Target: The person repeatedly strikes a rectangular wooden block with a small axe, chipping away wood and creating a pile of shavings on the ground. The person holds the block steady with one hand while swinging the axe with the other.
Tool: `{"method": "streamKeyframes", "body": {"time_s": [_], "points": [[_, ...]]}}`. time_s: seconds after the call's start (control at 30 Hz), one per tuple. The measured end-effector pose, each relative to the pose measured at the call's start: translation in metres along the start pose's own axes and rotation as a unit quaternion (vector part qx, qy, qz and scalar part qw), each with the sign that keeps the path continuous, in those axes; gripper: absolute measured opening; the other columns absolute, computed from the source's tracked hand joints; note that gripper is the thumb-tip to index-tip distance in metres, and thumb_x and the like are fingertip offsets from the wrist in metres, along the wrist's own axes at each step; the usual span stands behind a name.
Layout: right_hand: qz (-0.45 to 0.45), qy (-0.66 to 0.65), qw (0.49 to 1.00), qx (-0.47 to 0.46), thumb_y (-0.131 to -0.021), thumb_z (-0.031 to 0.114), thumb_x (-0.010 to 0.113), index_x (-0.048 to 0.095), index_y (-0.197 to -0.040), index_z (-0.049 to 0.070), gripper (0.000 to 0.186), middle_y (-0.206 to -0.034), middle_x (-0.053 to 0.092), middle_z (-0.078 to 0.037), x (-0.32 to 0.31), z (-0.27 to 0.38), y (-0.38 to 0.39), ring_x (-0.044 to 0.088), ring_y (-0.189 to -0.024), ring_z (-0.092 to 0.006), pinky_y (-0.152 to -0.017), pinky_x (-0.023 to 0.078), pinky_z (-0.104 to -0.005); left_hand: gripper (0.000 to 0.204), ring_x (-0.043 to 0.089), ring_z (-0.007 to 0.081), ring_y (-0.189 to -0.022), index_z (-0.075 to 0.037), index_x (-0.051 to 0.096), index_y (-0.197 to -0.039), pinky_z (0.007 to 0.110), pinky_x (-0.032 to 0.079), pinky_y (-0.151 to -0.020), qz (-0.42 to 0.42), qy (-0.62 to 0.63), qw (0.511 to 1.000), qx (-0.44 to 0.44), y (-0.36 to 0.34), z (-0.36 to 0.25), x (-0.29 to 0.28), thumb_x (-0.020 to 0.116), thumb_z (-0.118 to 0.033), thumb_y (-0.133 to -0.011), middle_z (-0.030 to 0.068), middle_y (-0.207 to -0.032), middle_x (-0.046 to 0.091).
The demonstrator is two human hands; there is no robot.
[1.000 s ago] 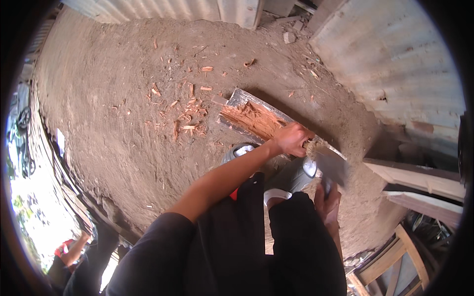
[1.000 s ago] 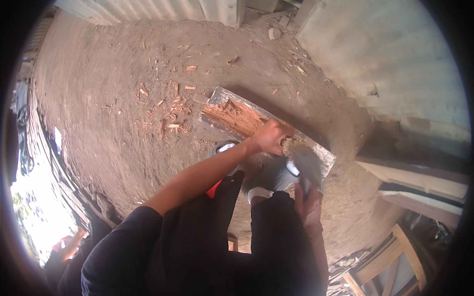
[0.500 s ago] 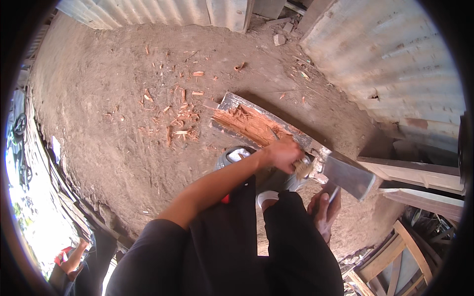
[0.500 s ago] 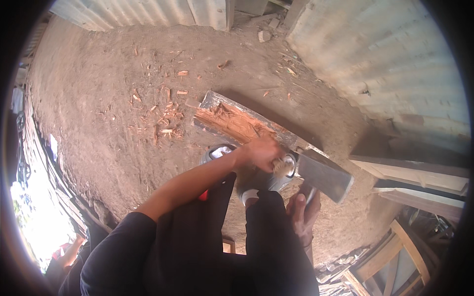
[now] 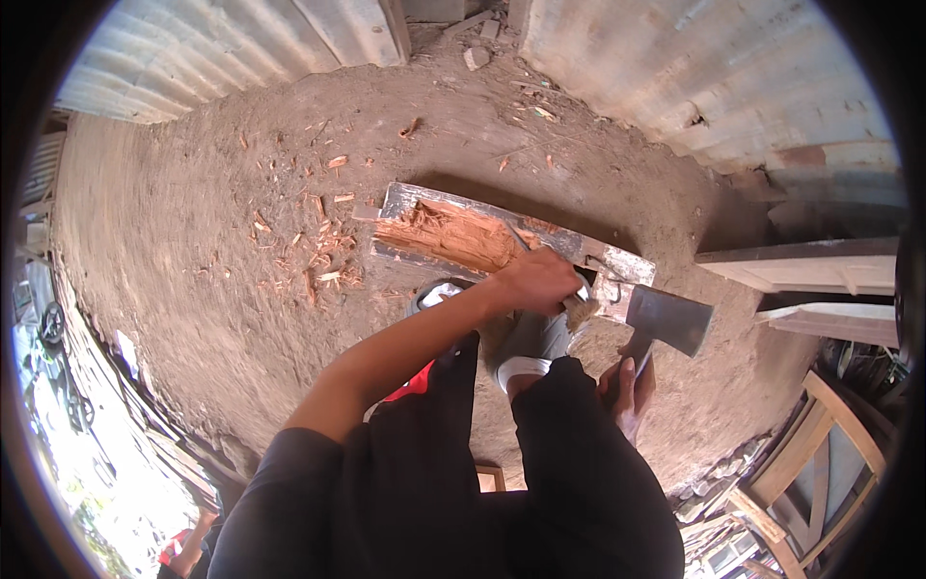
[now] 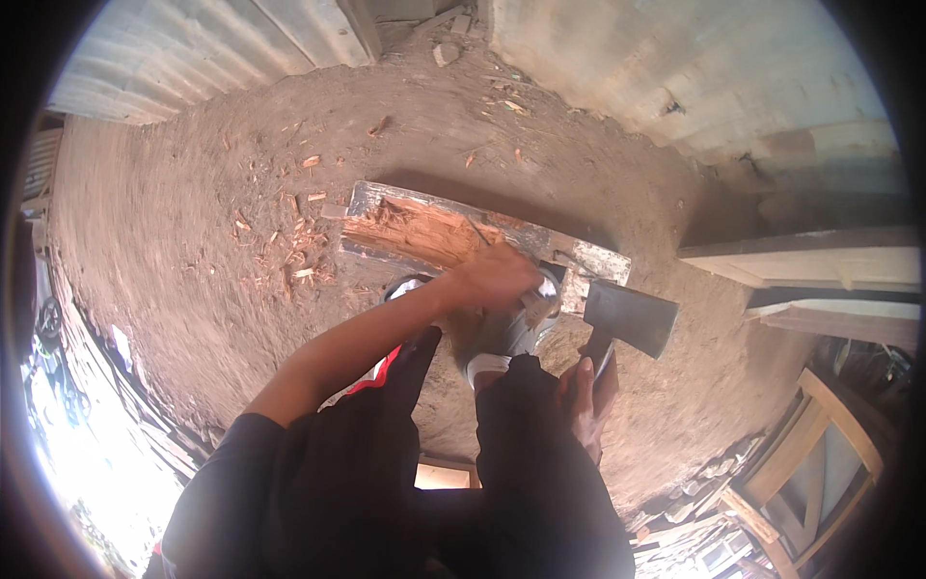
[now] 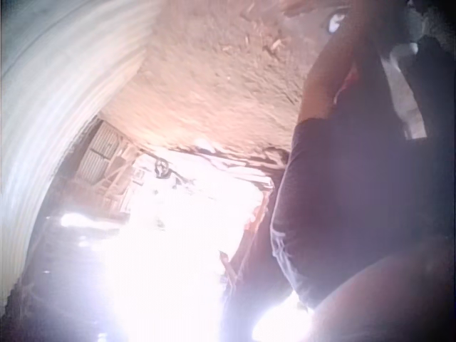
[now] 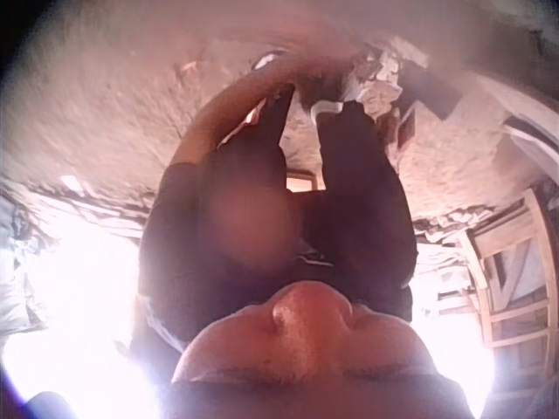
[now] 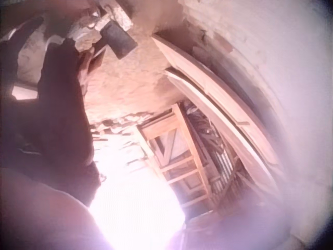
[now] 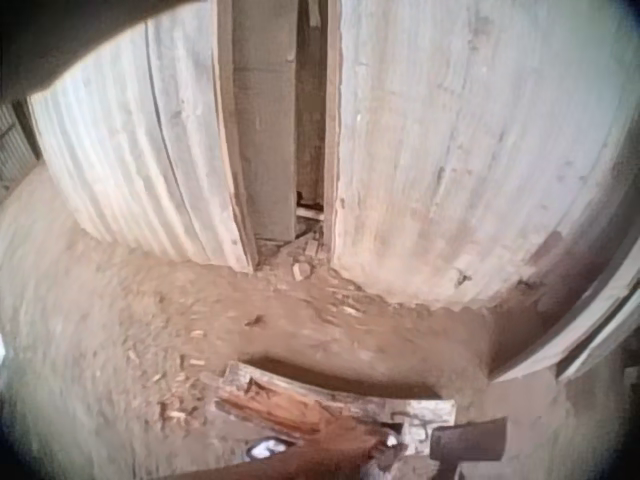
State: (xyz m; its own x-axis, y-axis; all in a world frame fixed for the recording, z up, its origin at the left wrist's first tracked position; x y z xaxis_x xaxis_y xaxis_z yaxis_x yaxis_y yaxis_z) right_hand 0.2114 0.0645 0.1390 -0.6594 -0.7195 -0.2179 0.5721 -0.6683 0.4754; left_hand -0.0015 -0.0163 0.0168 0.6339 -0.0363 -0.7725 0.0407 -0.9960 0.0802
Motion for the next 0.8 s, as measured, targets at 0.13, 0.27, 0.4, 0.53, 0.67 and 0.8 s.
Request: {"method": "streamKeyframes", "body": {"time_s": [0.13, 0.27, 0.4, 0.53, 0.67, 0.8], "points": [[0.011, 0.02, 0.999, -0.024, -0.106, 0.042, 0.06, 0.055, -0.125, 0.0, 0.046, -0.067, 0.05, 0.0, -0.006, 0.006, -0.003, 0.044, -0.053, -0.0072, -0.047, 0.033, -0.0245, 0.039, 0.074, 0.029, -0.106, -0.008, 0.073, -0.11, 0.045, 0.06, -0.089, -0.283, 0.16, 0.945, 0.021, 0.021, 0.014, 0.015, 0.082, -0.032, -0.079, 0.0117, -0.112, 0.076], [0.05, 0.025, 0.998, 0.005, -0.105, 0.037, 0.062, 0.057, -0.121, 0.0, 0.04, -0.071, 0.053, 0.0, 0.004, 0.022, -0.003, 0.048, -0.056, -0.0077, -0.05, 0.038, -0.0256, 0.032, 0.066, 0.0249, -0.114, -0.005, 0.069, -0.124, 0.037, 0.05, -0.102, -0.408, 0.207, 0.841, -0.289, 0.082, 0.11, 0.084, 0.058, -0.025, -0.101, 0.0128, -0.123, 0.071], [0.095, 0.079, 0.992, -0.008, -0.107, 0.036, 0.062, 0.055, -0.118, -0.003, 0.041, -0.065, 0.057, -0.003, 0.001, 0.023, -0.013, 0.053, -0.056, -0.0095, -0.051, 0.041, -0.0276, 0.016, 0.053, 0.0155, -0.081, 0.003, 0.072, -0.109, 0.031, 0.045, -0.076, -0.506, 0.565, 0.638, -0.134, 0.074, 0.101, 0.025, 0.061, -0.007, -0.101, 0.004, -0.082, 0.052], [0.13, 0.098, 0.987, -0.011, -0.107, 0.038, 0.063, 0.053, -0.127, -0.008, 0.052, -0.063, 0.058, -0.004, 0.004, 0.023, -0.012, 0.055, -0.056, -0.0108, -0.052, 0.043, -0.0302, 0.009, 0.061, 0.0205, -0.089, -0.003, 0.074, -0.103, 0.036, 0.049, -0.078, -0.543, 0.408, 0.708, -0.191, 0.07, 0.105, 0.056, 0.068, -0.006, -0.097, 0.0075, -0.091, 0.065], [0.132, 0.125, 0.983, -0.025, -0.107, 0.043, 0.063, 0.049, -0.138, -0.012, 0.065, -0.062, 0.059, -0.007, 0.005, 0.026, -0.007, 0.057, -0.056, -0.0132, -0.053, 0.045, -0.0321, 0.015, 0.065, 0.0282, -0.096, -0.005, 0.077, -0.106, 0.043, 0.052, -0.086, -0.538, 0.263, 0.77, -0.22, 0.067, 0.086, 0.045, 0.069, 0.0, -0.094, 0.0094, -0.103, 0.071], [0.141, 0.123, 0.982, -0.015, -0.107, 0.044, 0.062, 0.049, -0.136, -0.013, 0.065, -0.063, 0.06, -0.007, 0.009, 0.026, -0.008, 0.057, -0.055, -0.0135, -0.052, 0.045, -0.0324, 0.013, 0.067, 0.03, -0.099, -0.003, 0.076, -0.105, 0.042, 0.052, -0.092, -0.567, 0.227, 0.759, -0.226, 0.071, 0.111, 0.059, 0.069, 0.001, -0.095, 0.0098, -0.107, 0.072]]}}
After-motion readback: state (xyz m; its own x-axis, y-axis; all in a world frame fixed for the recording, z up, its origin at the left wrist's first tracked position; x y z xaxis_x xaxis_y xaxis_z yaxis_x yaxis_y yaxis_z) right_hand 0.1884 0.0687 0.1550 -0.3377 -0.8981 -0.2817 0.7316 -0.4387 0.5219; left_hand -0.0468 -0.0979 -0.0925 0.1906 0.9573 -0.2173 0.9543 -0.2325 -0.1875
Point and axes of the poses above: each hand's wrist, its own y-axis away from the middle knuckle, its own x-axis out of the palm, z = x × y, the point moved 2 cm from there along -y, towards the middle knuckle
